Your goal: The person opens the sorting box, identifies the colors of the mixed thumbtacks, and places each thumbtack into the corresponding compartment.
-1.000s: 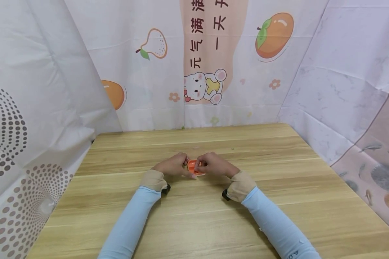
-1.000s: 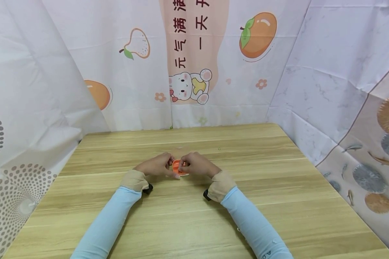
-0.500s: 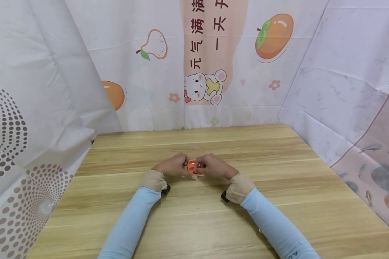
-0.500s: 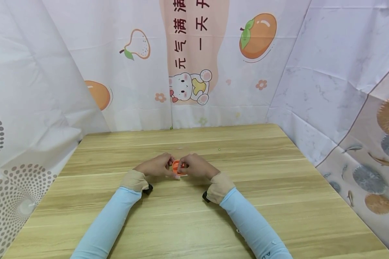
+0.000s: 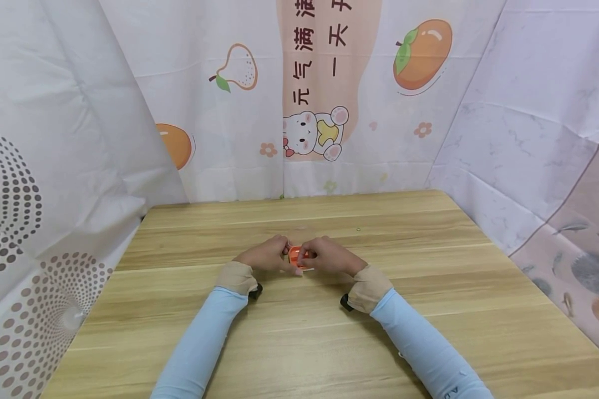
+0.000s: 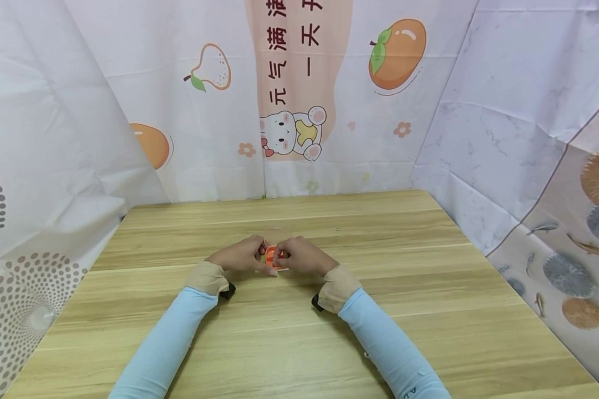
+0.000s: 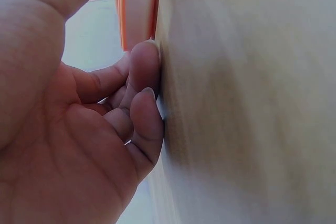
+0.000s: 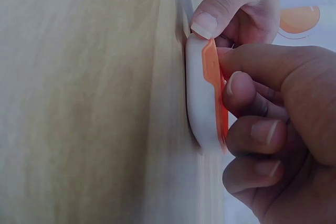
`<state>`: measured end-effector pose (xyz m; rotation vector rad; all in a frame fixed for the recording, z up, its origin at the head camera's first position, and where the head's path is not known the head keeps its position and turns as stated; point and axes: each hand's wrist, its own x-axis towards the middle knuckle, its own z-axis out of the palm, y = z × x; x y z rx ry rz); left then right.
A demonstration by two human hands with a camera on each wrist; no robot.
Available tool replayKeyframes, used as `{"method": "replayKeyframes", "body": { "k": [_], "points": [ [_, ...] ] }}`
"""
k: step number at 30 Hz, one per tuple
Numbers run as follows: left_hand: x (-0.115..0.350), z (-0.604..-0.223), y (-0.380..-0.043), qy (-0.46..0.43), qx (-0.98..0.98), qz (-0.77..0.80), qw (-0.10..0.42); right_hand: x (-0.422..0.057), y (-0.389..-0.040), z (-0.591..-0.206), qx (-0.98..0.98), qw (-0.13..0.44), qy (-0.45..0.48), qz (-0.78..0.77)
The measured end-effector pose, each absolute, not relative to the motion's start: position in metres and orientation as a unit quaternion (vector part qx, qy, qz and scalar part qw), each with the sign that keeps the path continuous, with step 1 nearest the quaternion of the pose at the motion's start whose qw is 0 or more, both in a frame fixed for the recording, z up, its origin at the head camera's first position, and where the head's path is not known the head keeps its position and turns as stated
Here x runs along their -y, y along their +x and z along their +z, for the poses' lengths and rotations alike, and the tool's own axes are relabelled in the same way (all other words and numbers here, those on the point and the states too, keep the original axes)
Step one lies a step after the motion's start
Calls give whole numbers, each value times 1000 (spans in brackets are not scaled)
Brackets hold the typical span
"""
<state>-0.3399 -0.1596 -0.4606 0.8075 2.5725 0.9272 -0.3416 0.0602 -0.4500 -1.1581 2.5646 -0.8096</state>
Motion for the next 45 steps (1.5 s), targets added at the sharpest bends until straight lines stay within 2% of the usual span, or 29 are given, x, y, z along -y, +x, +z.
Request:
{"method": "replayKeyframes", "body": {
  "k": [20, 32, 45],
  "points": [
    [159, -461, -341, 269, -900, 313, 139, -81, -358, -446, -863, 95, -377, -323],
    [158, -458, -338, 254, -903, 316, 144, -94, -365, -445, -870, 68, -358, -331],
    [157, -460, -340, 266, -897, 325, 140, -109, -372, -444, -876, 80, -327, -346]
  ]
}}
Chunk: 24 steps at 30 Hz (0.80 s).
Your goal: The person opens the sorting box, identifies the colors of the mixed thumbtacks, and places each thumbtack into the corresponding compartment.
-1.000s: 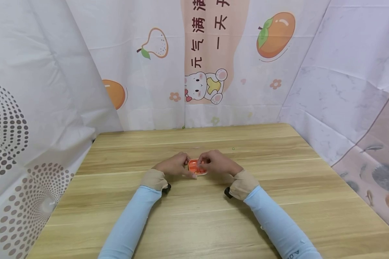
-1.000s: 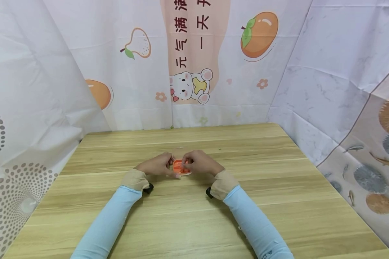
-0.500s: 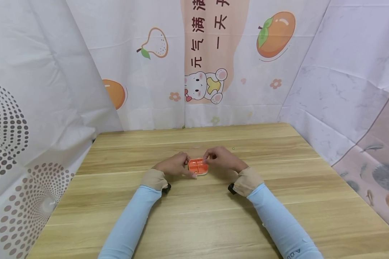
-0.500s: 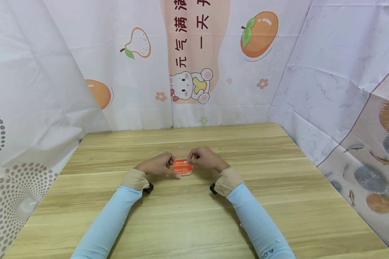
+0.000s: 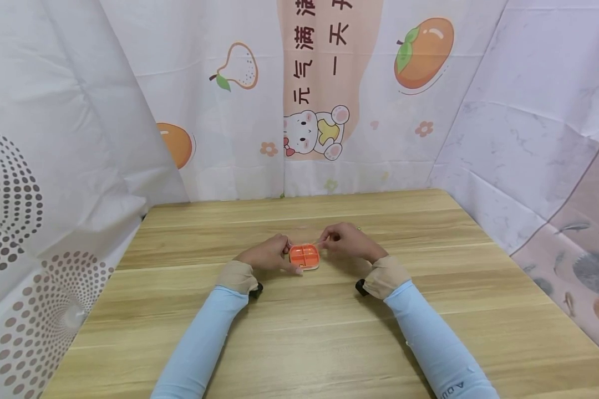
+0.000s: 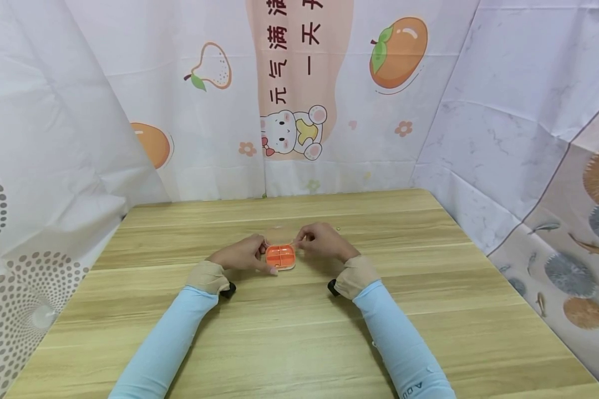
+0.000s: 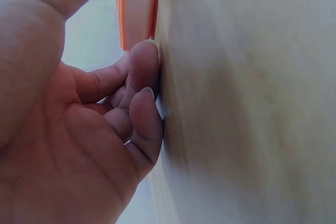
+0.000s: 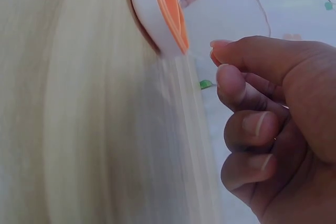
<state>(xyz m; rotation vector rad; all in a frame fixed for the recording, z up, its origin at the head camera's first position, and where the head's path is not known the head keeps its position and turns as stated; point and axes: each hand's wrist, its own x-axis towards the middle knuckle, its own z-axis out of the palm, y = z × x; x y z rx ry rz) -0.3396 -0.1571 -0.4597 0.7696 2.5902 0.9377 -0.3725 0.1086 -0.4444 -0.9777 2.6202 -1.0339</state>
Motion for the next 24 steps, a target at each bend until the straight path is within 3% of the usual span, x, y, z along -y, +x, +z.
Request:
{"method": "replayKeyframes", "body": {
  "k": [24],
  "points": [
    [157, -458, -338, 259, -900, 320, 141, -134, -385, -452, -891, 74, -264, -363]
  ]
}}
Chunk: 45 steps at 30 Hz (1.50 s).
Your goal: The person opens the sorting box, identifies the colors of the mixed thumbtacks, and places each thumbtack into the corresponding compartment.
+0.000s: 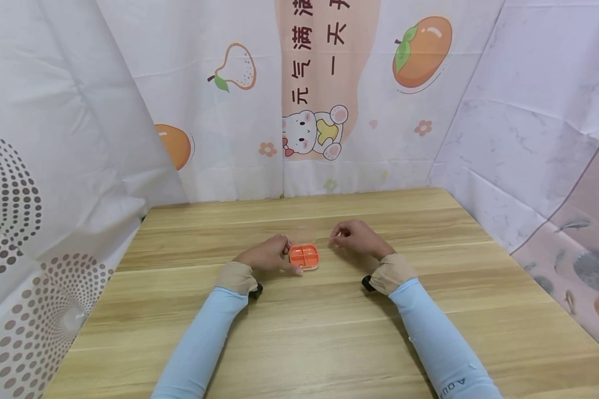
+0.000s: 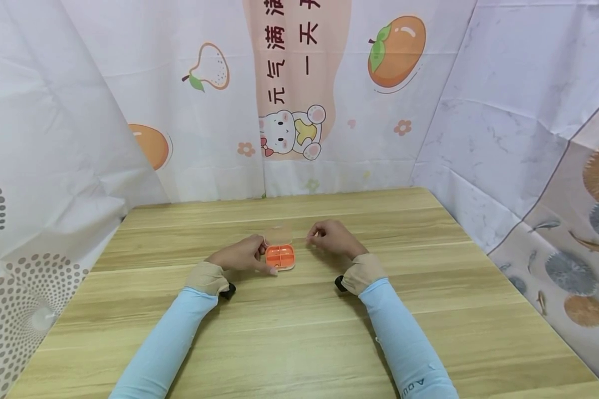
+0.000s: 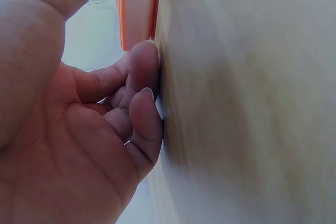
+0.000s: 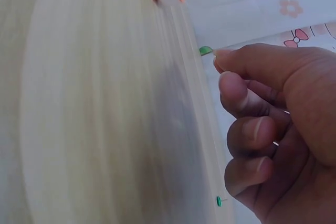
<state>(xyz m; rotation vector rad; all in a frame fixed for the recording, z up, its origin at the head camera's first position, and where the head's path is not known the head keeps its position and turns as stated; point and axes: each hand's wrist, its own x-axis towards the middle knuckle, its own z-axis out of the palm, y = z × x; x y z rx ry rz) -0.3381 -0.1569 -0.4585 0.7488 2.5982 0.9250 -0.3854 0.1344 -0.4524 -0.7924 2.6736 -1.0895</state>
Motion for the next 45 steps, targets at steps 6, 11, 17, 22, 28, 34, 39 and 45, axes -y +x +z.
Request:
{"method": "replayKeyframes", "body": {
  "k": [6, 11, 17, 22, 28, 34, 39, 45],
  "points": [
    [158, -458, -336, 252, -903, 317, 144, -139, -387, -454, -897, 64, -248, -360],
    [157, -459, -337, 255, -901, 319, 145, -143, -390, -454, -904, 49, -242, -350],
    [158, -461, -342, 268, -895, 325, 146, -149, -393, -454, -912, 23, -237, -335],
    [157, -461, -340, 261, -899, 320, 144, -155, -395, -455, -912, 17, -223, -343],
    [156, -460, -338, 254, -904, 314, 140, -162, -397, -456, -914, 11, -209, -347],
    [157, -462, -340, 261, -902, 313, 141, -170, -401, -456, -917, 7, -204, -343],
    [158, -461, -341, 267, -901, 311, 140, -176, -403, -456, -925, -6, -194, -326],
    [159, -462, -340, 266, -904, 306, 140, -179, -404, -458, -927, -7, -175, -331]
  ]
}}
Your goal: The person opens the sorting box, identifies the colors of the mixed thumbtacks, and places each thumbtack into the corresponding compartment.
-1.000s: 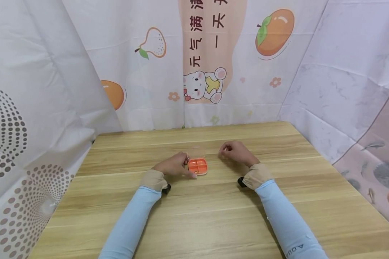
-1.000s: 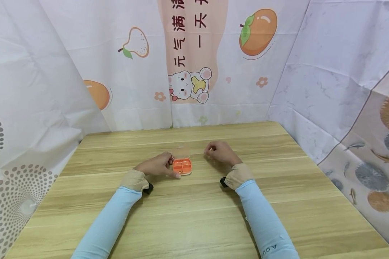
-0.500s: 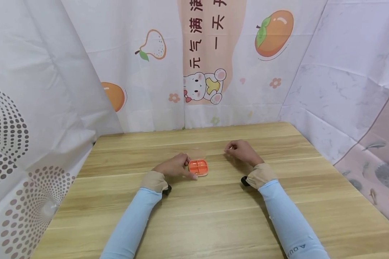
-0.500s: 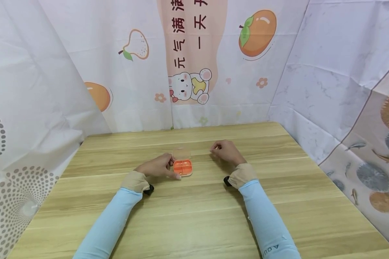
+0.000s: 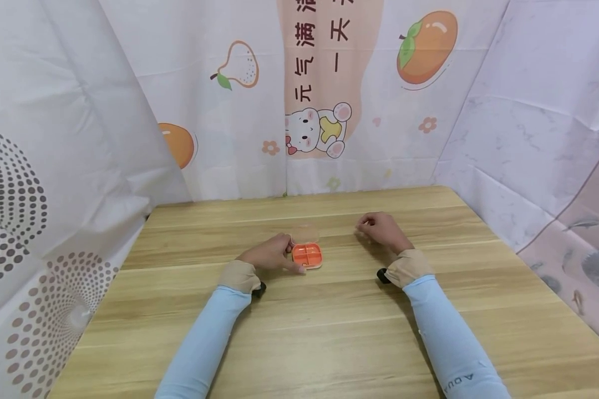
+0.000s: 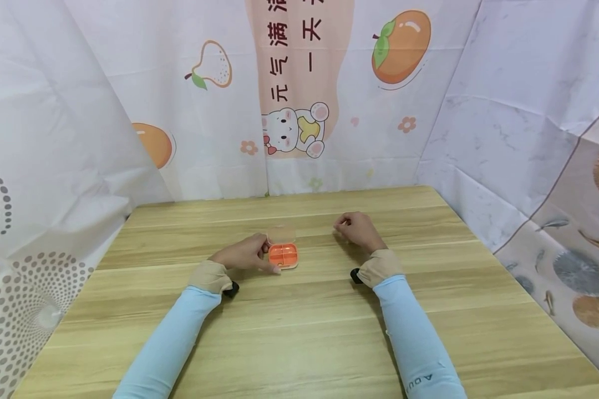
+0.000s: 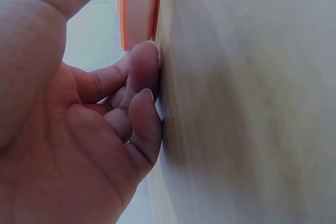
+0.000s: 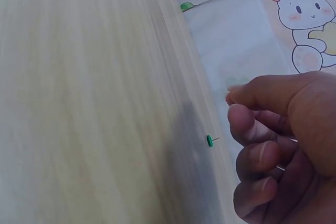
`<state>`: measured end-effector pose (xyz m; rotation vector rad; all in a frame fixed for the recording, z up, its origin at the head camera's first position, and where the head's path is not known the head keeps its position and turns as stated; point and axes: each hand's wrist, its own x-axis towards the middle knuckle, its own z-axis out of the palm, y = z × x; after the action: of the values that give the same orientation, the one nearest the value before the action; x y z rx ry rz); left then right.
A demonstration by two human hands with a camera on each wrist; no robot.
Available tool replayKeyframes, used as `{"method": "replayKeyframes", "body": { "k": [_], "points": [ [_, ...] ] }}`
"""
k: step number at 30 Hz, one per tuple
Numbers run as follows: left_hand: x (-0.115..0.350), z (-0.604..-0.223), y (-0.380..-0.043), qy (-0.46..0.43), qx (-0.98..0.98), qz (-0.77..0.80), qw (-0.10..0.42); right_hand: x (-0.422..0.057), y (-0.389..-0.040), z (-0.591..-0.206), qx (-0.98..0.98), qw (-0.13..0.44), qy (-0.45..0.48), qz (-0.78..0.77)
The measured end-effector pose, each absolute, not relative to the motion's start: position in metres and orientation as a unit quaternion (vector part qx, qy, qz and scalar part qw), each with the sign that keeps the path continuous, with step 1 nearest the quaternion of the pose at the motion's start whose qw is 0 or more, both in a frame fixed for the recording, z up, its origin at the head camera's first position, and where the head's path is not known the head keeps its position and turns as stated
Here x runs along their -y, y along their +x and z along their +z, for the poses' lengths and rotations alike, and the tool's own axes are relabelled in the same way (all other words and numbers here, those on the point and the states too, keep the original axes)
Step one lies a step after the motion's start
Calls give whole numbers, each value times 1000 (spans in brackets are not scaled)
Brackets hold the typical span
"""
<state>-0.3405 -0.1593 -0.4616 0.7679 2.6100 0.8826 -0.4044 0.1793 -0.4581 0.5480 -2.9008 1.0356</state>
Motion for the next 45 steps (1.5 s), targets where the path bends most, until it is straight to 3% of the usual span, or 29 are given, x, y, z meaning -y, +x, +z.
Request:
{"method": "replayKeyframes", "body": {
  "k": [17, 45],
  "points": [
    [159, -461, -340, 256, -907, 301, 142, -192, -405, -460, 927, 37, 118, 355],
    [158, -462, -339, 258, -903, 311, 144, -187, -406, -473, 926, 24, 118, 359]
  ]
}}
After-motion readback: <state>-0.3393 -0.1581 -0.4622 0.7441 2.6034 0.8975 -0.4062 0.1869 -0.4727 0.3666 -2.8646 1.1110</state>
